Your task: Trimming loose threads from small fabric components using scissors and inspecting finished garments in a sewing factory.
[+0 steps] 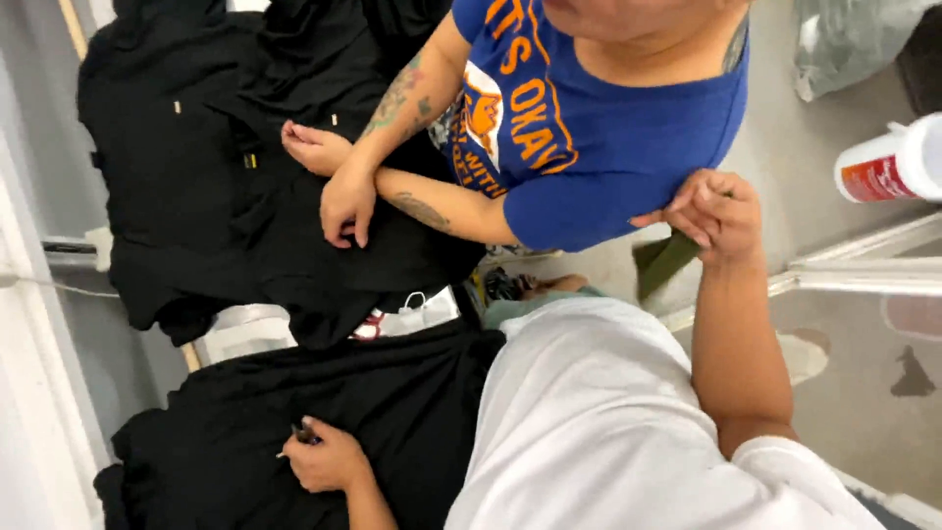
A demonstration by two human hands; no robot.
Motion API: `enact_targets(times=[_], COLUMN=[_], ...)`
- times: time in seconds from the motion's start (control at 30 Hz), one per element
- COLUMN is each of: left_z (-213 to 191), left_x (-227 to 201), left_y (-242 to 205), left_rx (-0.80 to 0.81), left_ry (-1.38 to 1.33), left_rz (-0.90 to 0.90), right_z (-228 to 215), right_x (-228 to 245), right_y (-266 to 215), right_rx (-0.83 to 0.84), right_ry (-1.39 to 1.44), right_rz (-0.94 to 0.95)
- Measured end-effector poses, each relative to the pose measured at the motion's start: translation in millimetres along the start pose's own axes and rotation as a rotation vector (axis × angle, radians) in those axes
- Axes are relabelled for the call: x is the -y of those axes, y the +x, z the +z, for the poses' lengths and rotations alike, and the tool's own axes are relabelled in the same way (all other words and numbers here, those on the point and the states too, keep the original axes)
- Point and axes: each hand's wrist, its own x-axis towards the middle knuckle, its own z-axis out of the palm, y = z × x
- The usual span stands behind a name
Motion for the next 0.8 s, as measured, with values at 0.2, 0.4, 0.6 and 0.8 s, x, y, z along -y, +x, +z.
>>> enact_targets(times=[0.2,0.4,0.6,0.8], left_z=[10.0,10.0,8.0,3.2], left_x=[9.8,7.8,7.8,-1.0], left_y=[-1.2,-1.6,-3.0,-2.5], left_rx=[-0.051,-0.044,0.016,0.115], left_ry=[0.059,0.071,0.151,0.128], left_rz=[0.057,0.04,0.004,-0.093], right_z=[6.8,16.4,19.2,24.9], right_x=[-3.4,-3.3,-2.4,0.5], right_y=[-2.4,0.0,1.9,4.8], right_rx=[-0.063,-0.053,-0.079,-0.026], right_ry=[-0.07,-0.04,-0.076,-0.108], right_rz=[-0.035,-0.036,-0.051,-0.061])
